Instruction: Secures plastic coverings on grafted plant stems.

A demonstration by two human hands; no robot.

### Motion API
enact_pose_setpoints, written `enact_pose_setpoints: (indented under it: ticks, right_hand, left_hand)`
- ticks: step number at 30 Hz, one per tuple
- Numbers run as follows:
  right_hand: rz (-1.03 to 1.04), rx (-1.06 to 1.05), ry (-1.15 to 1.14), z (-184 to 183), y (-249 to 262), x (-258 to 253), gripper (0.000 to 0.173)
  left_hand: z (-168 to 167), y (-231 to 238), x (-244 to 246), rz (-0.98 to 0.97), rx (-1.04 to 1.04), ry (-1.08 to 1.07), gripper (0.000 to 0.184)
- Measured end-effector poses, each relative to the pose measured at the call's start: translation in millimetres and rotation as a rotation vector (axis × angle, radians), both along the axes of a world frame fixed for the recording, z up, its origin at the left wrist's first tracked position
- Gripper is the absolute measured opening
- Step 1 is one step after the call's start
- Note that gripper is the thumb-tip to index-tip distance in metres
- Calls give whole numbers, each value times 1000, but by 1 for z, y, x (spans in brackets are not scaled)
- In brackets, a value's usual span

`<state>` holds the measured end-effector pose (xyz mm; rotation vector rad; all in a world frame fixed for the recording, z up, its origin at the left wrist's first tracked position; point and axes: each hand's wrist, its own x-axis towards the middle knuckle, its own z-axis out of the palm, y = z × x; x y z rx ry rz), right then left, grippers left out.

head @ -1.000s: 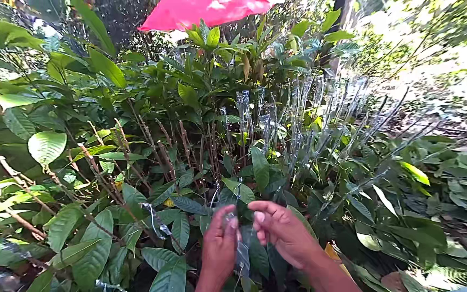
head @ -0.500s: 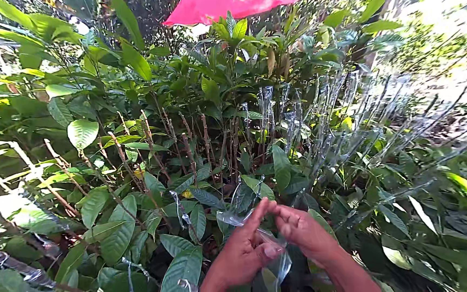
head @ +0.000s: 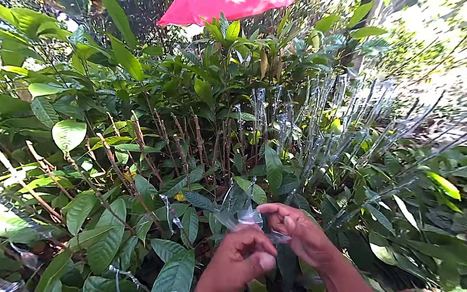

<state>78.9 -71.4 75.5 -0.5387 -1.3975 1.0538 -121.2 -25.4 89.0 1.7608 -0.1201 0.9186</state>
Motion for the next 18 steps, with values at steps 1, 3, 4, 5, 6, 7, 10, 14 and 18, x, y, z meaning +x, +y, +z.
enact_pose_setpoints:
  ticks: [1,3,4,5,6,7,10,14,18]
  right_hand:
    - [-25,-3,-10,4,-4,0,49]
    - [-151,11,-61,7,-12,-13,30]
    - [-210,44,-77,7,-14,-20,18]
    - [-259,98,-105,6,-16,-26,14]
    - [-301,168,-160,6,-16,-29,14]
    - [-334,243,-230,5,-16,-31,16]
    - [-347,318,-252,4,-13,-35,21]
    - [-301,92,231,8,-9,-22,35]
    - [-389,-45,573,13,-3,-6,29]
  left_hand:
    - [3,1,-2,69,170,82,37]
    - [4,1,-4,132,390,213,38]
    - [4,0,-4,136,441,250,36]
    - [3,-1,-5,120,459,275,34]
    - [2,-1,-5,96,447,287,33]
    - [3,-2,-6,57,417,299,32]
    - [9,0,-10,-124,302,369,34]
    - [9,13,-24,38,-176,105,39]
    - [38,55,-18,792,-637,-338,31]
